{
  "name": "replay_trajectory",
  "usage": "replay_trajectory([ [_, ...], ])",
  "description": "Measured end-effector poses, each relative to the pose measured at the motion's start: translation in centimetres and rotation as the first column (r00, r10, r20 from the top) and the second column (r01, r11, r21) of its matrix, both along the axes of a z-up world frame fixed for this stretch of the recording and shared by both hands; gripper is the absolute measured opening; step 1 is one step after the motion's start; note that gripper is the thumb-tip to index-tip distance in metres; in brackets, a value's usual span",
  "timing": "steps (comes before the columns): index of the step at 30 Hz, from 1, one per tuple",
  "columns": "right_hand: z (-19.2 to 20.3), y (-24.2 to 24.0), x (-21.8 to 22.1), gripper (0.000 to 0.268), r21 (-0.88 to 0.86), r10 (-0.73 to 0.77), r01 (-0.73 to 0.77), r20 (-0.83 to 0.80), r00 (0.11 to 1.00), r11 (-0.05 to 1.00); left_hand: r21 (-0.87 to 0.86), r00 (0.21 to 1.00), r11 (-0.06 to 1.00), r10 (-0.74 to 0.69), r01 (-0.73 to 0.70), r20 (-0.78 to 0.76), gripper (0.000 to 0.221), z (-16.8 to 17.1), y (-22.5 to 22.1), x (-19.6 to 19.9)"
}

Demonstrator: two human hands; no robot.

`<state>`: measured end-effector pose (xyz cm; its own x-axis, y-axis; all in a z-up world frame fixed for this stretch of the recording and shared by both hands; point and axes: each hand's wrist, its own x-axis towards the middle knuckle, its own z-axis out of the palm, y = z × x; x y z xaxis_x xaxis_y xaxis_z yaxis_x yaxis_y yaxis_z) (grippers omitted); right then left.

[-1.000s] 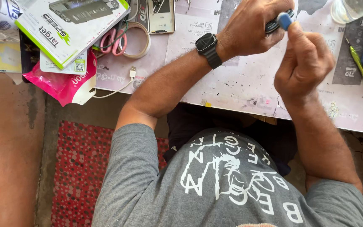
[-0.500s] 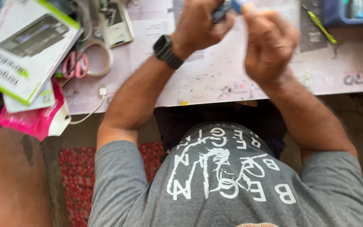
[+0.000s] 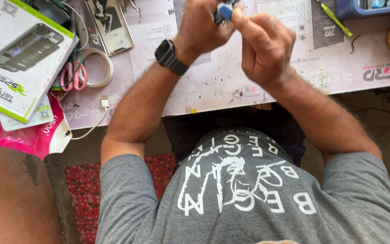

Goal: The person uses a small blue brush to clean the edges and crevices of a black feature phone. They repeatedly brush the top, sides, and bottom of the device while holding it in one hand and the brush in the other.

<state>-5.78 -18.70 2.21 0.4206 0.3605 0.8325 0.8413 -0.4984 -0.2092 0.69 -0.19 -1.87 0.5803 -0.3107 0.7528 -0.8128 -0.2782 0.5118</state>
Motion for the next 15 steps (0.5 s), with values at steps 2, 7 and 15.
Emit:
replay_trajectory([
  [2,0.0,-0.2,1.1,0.033,-0.002,-0.019,0.019,0.01,1.0,1.0,0.043,0.998,0.998,0.04,-0.038,-0.051,0.013,-0.2,-0.2,-0.2],
  [7,-0.1,-0.4,0.4,0.03,0.004,-0.017,0.017,0.014,1.0,1.0,0.054,0.996,0.998,0.04,-0.035,-0.085,0.014,0.0,0.2,0.1],
  [15,-0.9,0.2,0.4,0.034,0.037,-0.02,0.021,-0.005,1.0,0.999,0.037,0.999,0.999,0.017,-0.016,-0.03,0.021,0.0,-0.1,0.1],
])
